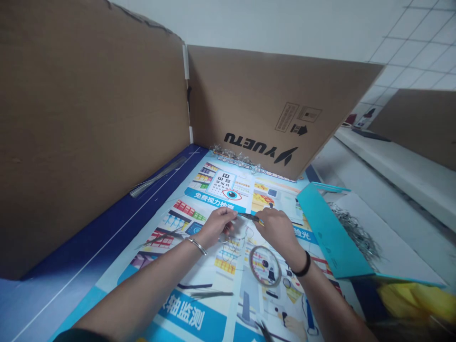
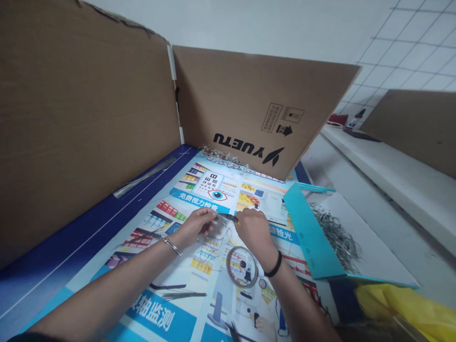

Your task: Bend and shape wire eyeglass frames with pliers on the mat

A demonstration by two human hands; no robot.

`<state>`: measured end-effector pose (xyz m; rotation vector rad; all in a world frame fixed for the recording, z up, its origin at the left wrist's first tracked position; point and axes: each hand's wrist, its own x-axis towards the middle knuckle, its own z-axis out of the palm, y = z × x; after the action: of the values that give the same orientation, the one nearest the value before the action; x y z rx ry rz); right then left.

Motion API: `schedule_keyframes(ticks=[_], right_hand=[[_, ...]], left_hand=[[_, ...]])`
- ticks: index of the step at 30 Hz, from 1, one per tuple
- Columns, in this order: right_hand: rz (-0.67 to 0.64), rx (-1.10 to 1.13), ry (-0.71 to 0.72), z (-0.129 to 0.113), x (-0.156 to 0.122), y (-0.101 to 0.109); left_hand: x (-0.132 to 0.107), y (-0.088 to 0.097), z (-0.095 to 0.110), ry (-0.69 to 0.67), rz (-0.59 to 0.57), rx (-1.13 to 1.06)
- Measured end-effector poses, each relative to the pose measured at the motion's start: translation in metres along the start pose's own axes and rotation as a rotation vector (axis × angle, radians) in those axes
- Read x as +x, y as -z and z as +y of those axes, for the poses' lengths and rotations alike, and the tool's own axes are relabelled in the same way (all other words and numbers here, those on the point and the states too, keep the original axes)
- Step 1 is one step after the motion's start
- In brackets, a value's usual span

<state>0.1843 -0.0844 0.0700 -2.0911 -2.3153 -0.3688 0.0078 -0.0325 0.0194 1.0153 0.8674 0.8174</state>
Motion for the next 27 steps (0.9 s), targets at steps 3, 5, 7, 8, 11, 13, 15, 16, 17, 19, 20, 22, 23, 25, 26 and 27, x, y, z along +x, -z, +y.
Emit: schedule_keyframes(ticks=[3, 5, 7, 8, 11, 13, 15, 16, 17, 19, 20, 22, 23, 25, 26, 27], right_hand=[[0.004, 0.000, -0.002, -0.0004, -0.0001, -0.0013], [0.004, -0.001, -0.004, -0.0007, 0.0000, -0.0019], [0.000, -0.001, -0.007, -0.0008, 0.0001, -0.0023], [-0.001, -0.002, -0.007, -0.0009, 0.0002, -0.0025], [-0.009, -0.011, -0.008, -0.0010, 0.0003, -0.0026], [-0.020, -0.014, -0.008, -0.0013, 0.0005, -0.0027], [-0.033, -0.015, -0.008, -0.0017, 0.0007, -0.0030], [-0.038, -0.015, -0.009, -0.0020, 0.0007, -0.0032], [-0.042, -0.016, -0.012, -0.0023, 0.0008, -0.0035], [-0.042, -0.018, -0.016, -0.0026, 0.0007, -0.0040], [-0.040, -0.019, -0.018, -0.0025, 0.0007, -0.0041], [-0.037, -0.019, -0.019, -0.0021, 0.0006, -0.0040], [-0.038, -0.018, -0.019, -0.0016, 0.0007, -0.0037], [-0.045, -0.012, -0.022, -0.0005, 0.0010, -0.0027], [-0.049, -0.011, -0.026, 0.0001, 0.0012, -0.0021], [-0.051, -0.012, -0.029, 0.0006, 0.0014, -0.0015]], left_hand=[[0.0005, 0.0000, -0.0012, -0.007, 0.012, -0.032], [0.0008, -0.0001, -0.0016, -0.005, 0.020, -0.043], [0.0007, -0.0004, -0.0017, -0.003, 0.031, -0.049], [0.0006, -0.0007, -0.0017, -0.002, 0.037, -0.050], [0.0000, -0.0017, -0.0018, -0.006, 0.054, -0.051], [-0.0001, -0.0024, -0.0022, -0.011, 0.064, -0.054], [0.0000, -0.0028, -0.0027, -0.015, 0.075, -0.056], [0.0001, -0.0029, -0.0029, -0.017, 0.079, -0.057], [0.0003, -0.0029, -0.0030, -0.018, 0.082, -0.057], [0.0007, -0.0030, -0.0031, -0.018, 0.083, -0.058], [0.0009, -0.0030, -0.0031, -0.019, 0.084, -0.056], [0.0012, -0.0033, -0.0034, -0.023, 0.086, -0.043], [0.0012, -0.0035, -0.0036, -0.025, 0.087, -0.033], [0.0009, -0.0038, -0.0040, -0.035, 0.086, -0.008], [0.0007, -0.0039, -0.0041, -0.044, 0.084, 0.008], [0.0005, -0.0040, -0.0041, -0.052, 0.078, 0.029]])
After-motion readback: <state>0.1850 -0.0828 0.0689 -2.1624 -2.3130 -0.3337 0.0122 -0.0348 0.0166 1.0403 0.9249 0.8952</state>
